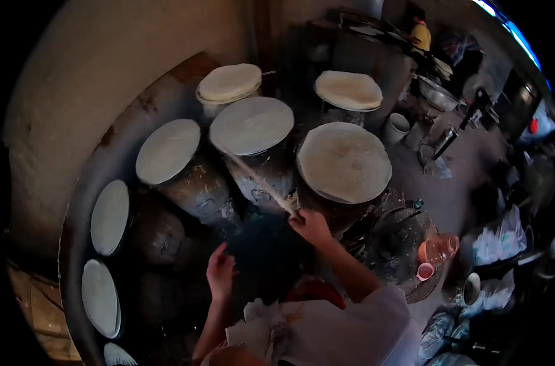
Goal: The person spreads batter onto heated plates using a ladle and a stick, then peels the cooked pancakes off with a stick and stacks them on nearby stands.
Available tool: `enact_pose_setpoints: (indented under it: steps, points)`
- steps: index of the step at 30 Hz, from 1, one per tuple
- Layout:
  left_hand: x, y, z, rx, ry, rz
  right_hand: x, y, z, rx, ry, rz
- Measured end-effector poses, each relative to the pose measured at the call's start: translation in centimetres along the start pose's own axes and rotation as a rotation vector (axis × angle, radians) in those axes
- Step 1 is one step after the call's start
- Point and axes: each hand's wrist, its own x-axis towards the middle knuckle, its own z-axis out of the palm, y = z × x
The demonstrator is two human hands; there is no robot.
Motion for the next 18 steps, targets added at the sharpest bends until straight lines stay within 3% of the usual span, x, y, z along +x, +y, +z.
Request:
enact_pose_setpoints:
  steps: [1, 2, 4, 6, 9, 13, 14, 16, 18]
  points:
    - [3.2, 1.9, 4.5, 0.230, -0.143, 0.162, 0.5, 1.3, -3.3, 0.036, 0.053, 0.103]
    - [8.8, 0.6, 8.2, 0.405, -0.261, 0.462, 1.6, 2.4, -5.1, 0.057, 0.110, 0.225]
    - [16.2, 1.1, 15.8, 0.736, -0.250, 0.965, 3.4, 5.1, -8.5, -0.014, 0.254, 0.372]
    - [19.7, 0.0, 19.6, 0.859, -0.414, 0.958, 1.8, 6.0, -10.6, 0.080, 0.304, 0.478]
    - [28.0, -2.7, 27.3, 0.800, -0.320, 0.752, 2.3, 9.2, -14.2, 0.051, 0.369, 0.586]
    - [34.5, -2.3, 35.4, 0.991, -0.326, 0.217, 2.1, 13.0, -15.0, 0.091, 0.443, 0.730]
    - [35.7, -3.2, 36.8, 1.047, -0.249, 0.299, 2.4, 13.6, -15.2, 0.109, 0.484, 0.734]
    - [36.8, -2.6, 37.8, 1.011, -0.396, 0.168, 2.4, 13.4, -15.2, 0.144, 0.559, 0.757]
    - [36.7, -2.6, 38.1, 0.969, -0.334, 0.247, 2.6, 13.0, -15.6, 0.172, 0.624, 0.791]
